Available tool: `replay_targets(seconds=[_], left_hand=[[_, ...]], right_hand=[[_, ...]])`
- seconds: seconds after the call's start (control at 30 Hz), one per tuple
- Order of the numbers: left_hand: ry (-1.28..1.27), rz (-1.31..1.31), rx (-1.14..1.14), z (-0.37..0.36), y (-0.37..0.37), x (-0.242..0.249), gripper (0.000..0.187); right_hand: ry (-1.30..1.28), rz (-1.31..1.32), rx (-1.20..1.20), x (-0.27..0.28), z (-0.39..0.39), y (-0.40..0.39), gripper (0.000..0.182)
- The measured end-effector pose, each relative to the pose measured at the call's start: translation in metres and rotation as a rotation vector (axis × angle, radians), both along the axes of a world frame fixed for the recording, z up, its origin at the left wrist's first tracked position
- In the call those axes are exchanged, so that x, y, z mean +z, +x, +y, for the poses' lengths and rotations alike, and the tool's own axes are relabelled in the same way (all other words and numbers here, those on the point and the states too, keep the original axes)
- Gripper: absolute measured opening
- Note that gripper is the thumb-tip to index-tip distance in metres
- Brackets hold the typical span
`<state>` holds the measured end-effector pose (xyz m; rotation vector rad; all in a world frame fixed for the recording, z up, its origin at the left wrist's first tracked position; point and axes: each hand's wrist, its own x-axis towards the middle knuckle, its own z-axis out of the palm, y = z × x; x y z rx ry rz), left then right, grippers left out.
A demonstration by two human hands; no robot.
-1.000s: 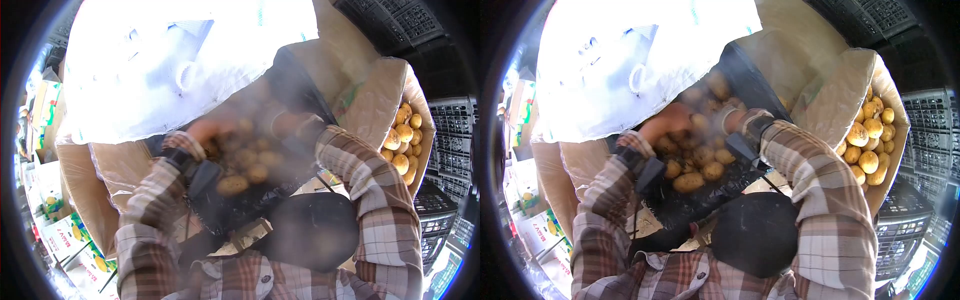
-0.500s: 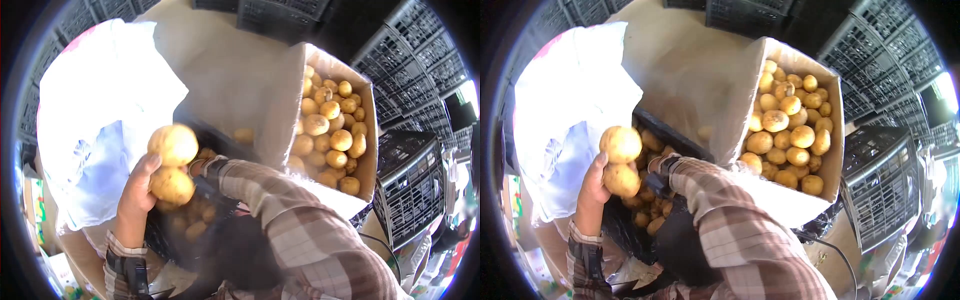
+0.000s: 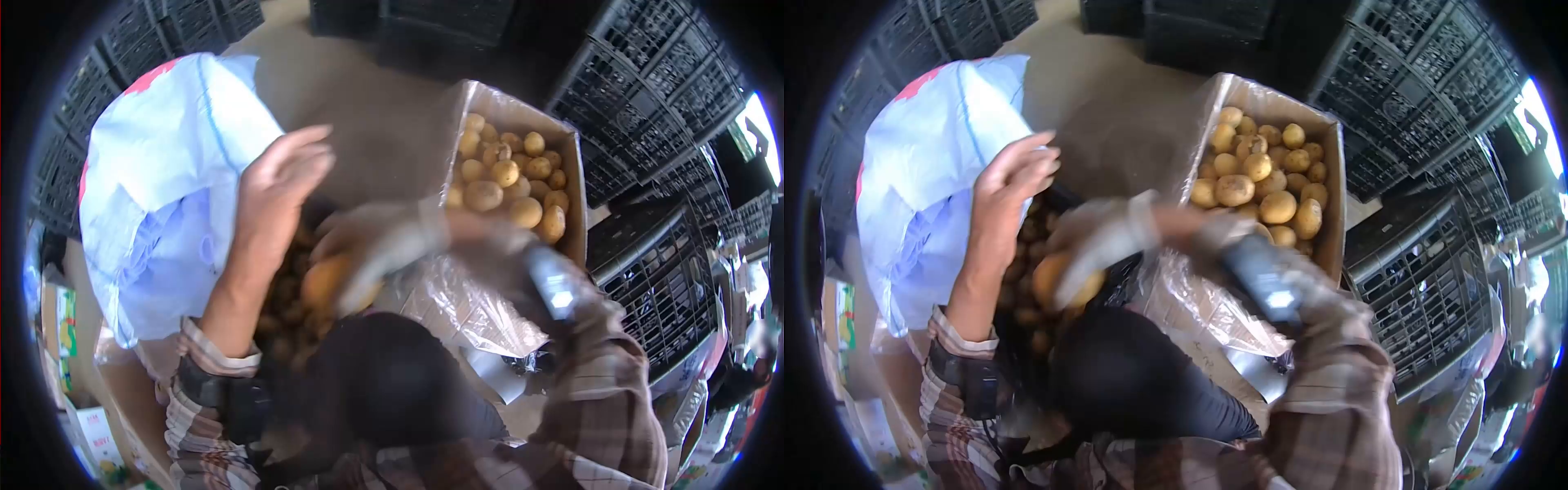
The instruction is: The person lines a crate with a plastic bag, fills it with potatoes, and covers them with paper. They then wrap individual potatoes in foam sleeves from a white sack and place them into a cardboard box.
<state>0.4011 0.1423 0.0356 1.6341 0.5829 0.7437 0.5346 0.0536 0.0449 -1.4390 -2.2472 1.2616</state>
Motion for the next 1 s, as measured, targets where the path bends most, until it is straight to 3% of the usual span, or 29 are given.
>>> replay_targets(seconds=[0.03, 0.1, 0.23, 0.3, 0.37, 0.4, 0.43, 0.5, 0.53, 0.57, 0.63, 0.67, 0.73, 0.87, 0.93, 1.0], left_hand=[[0.008, 0.068, 0.083, 0.008, -0.025, -0.009, 0.032], [-0.121, 0.247, 0.089, 0.021, -0.078, -0.042, 0.028], [0.058, 0.780, -0.004, 0.037, -0.179, -0.128, 0.024], [0.493, 1.005, -0.149, 0.036, -0.207, -0.151, 0.021], [0.489, 1.087, -0.205, 0.040, -0.209, -0.173, 0.020], [0.499, 1.164, -0.269, 0.044, -0.203, -0.182, 0.019], [0.490, 1.162, -0.272, 0.048, -0.195, -0.191, 0.019], [0.647, 1.107, -0.306, 0.059, -0.173, -0.206, 0.033], [0.637, 1.104, -0.309, 0.069, -0.165, -0.218, 0.033], [0.607, 1.203, -0.317, 0.081, -0.158, -0.233, 0.033], [0.544, 1.353, -0.326, 0.091, -0.152, -0.258, 0.034], [0.529, 1.371, -0.330, 0.095, -0.151, -0.268, 0.035], [0.490, 1.386, -0.332, 0.099, -0.149, -0.287, 0.035], [0.456, 1.357, -0.355, 0.099, -0.155, -0.314, 0.036], [0.443, 1.286, -0.390, 0.101, -0.154, -0.310, 0.036], [0.428, 1.181, -0.452, 0.101, -0.154, -0.300, 0.036]], right_hand=[[0.104, 0.056, -0.052, -0.004, -0.009, 0.029, 0.054], [0.019, 0.173, -0.231, 0.017, -0.024, 0.059, 0.048], [-0.159, 0.527, -0.903, 0.013, -0.060, 0.143, 0.039], [0.386, -0.914, -1.194, 0.000, -0.044, 0.176, 0.039], [0.763, -0.888, -0.969, -0.018, -0.025, 0.162, 0.055], [0.661, -0.471, -0.993, -0.028, -0.006, 0.122, 0.035], [0.654, -0.474, -0.988, -0.050, 0.012, 0.095, 0.035], [0.413, -0.094, -0.198, -0.092, 0.048, 0.046, 0.029], [0.455, -0.205, -0.073, -0.092, 0.057, -0.001, 0.033], [0.177, -0.495, 0.153, -0.103, 0.080, -0.034, 0.044], [0.156, -0.754, 0.476, -0.165, 0.110, -0.061, 0.044], [0.142, -0.746, 0.488, -0.215, 0.124, -0.059, 0.044], [0.062, -0.972, 0.619, -0.301, 0.145, -0.053, 0.037], [0.216, -1.132, 0.521, -0.314, 0.131, -0.070, 0.031], [0.260, -1.039, 0.283, -0.296, 0.121, -0.070, 0.030], [0.141, -0.997, 0.434, -0.262, 0.136, -0.067, 0.026]])
